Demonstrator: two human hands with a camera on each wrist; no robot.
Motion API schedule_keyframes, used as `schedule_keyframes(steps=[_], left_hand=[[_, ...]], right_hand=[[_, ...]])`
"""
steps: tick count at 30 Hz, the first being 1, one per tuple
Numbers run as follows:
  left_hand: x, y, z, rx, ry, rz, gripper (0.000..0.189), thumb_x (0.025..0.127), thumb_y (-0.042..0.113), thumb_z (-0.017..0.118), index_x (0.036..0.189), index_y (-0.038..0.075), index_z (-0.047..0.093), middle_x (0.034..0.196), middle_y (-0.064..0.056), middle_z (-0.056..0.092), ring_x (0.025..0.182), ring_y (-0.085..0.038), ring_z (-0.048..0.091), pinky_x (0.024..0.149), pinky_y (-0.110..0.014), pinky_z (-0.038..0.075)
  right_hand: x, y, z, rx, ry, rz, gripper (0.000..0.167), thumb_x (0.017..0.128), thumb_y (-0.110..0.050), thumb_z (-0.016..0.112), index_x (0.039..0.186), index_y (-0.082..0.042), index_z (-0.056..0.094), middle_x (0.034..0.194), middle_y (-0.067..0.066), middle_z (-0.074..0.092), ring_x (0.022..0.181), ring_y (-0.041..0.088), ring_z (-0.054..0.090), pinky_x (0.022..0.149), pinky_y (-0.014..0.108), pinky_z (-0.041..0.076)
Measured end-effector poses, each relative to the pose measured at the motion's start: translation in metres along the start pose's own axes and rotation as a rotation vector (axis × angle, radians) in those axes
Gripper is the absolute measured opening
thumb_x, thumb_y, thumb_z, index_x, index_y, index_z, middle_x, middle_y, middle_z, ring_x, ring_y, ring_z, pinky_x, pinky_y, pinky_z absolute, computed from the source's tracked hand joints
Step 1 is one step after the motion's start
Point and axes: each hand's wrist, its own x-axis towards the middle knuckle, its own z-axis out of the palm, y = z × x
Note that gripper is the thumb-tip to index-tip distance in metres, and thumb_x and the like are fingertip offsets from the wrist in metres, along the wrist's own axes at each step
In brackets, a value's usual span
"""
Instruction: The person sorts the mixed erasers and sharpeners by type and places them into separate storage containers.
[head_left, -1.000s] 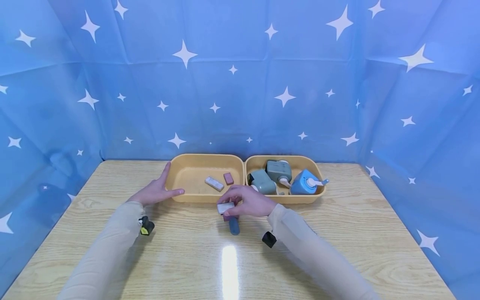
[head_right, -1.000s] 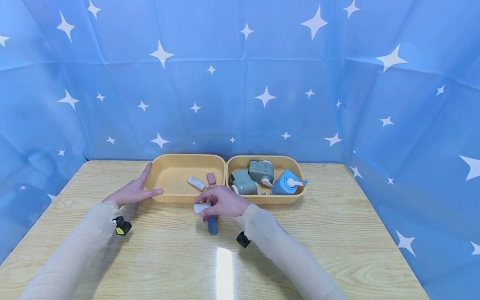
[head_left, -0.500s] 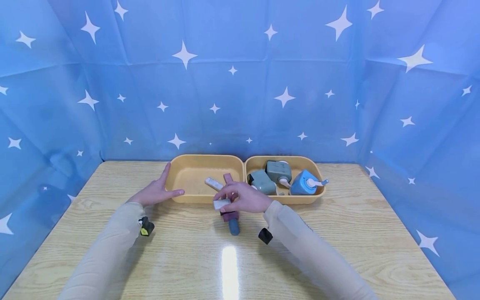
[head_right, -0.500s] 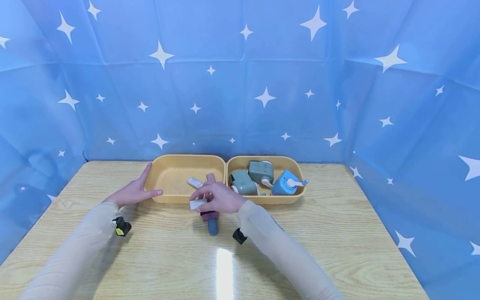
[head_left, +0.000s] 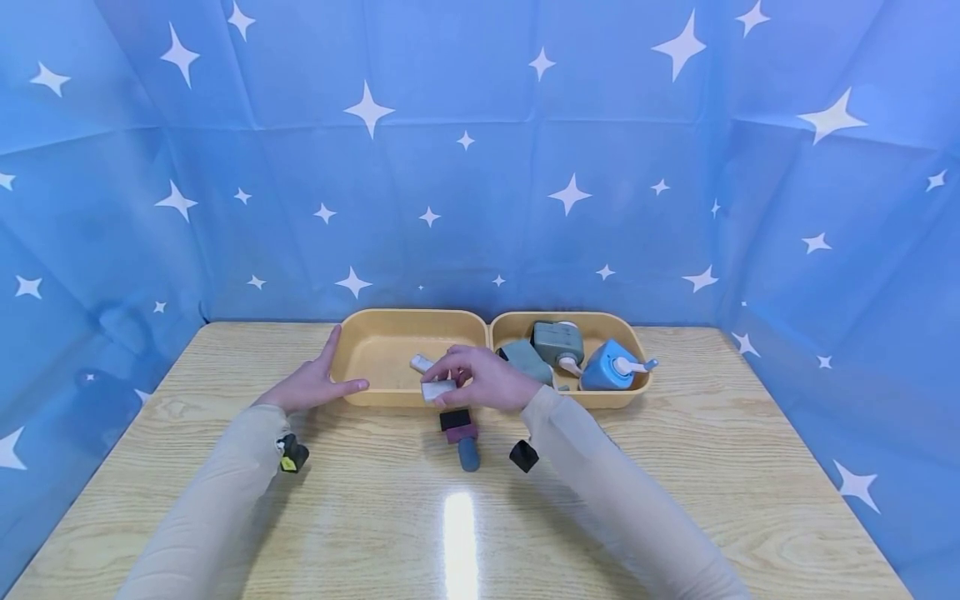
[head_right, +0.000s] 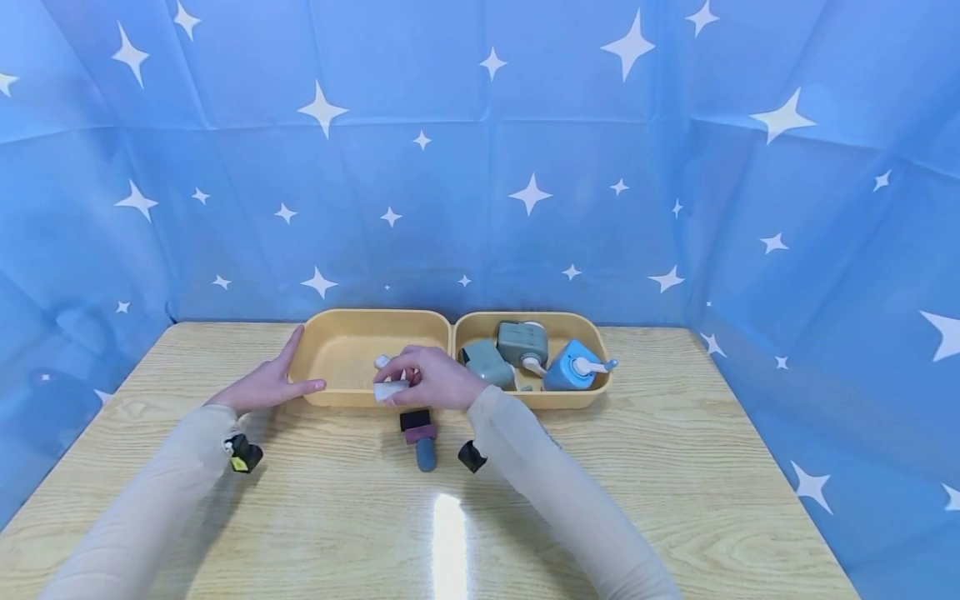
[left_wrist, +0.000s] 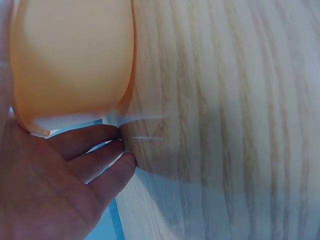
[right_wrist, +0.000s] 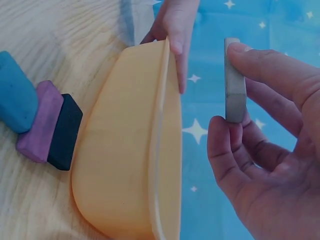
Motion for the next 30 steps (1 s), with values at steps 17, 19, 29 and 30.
schedule_keyframes(steps=[17, 19, 29, 30], left_hand=[[0.000, 0.001, 0.000, -0.001, -0.001, -0.008, 0.117, 0.085, 0.056, 0.065, 0.151, 0.010, -0.020, 0.146, -0.040, 0.022, 0.130, -0.052, 0.034, 0.104, -0.060, 0.031], [0.000, 0.001, 0.000, -0.001, 0.000, -0.007, 0.117, 0.085, 0.056, 0.065, 0.151, 0.009, -0.020, 0.146, -0.040, 0.021, 0.130, -0.052, 0.033, 0.104, -0.060, 0.030], [0.000, 0.001, 0.000, -0.009, 0.005, -0.009, 0.117, 0.085, 0.055, 0.066, 0.152, 0.008, -0.018, 0.148, -0.039, 0.020, 0.131, -0.052, 0.032, 0.104, -0.060, 0.029], [0.000, 0.001, 0.000, -0.009, 0.004, -0.011, 0.117, 0.085, 0.055, 0.066, 0.152, 0.009, -0.018, 0.148, -0.039, 0.020, 0.131, -0.051, 0.033, 0.104, -0.060, 0.029]], right_hand=[[0.015, -0.001, -0.009, -0.041, 0.010, -0.039, 0.034, 0.087, -0.013, 0.074, 0.120, -0.010, 0.069, 0.111, 0.001, 0.060, 0.092, 0.019, 0.055, 0.079, 0.030, 0.049], [0.018, -0.001, -0.010, -0.047, 0.010, -0.039, 0.033, 0.087, -0.014, 0.074, 0.120, -0.010, 0.070, 0.110, 0.001, 0.061, 0.092, 0.019, 0.054, 0.079, 0.030, 0.048], [0.032, -0.003, -0.013, -0.107, -0.005, -0.027, 0.027, 0.087, -0.013, 0.073, 0.114, -0.012, 0.071, 0.102, -0.001, 0.061, 0.086, 0.018, 0.054, 0.075, 0.029, 0.047], [0.033, -0.003, -0.013, -0.112, -0.008, -0.028, 0.027, 0.087, -0.013, 0.073, 0.114, -0.012, 0.071, 0.101, -0.001, 0.061, 0.085, 0.018, 0.054, 0.074, 0.029, 0.047]])
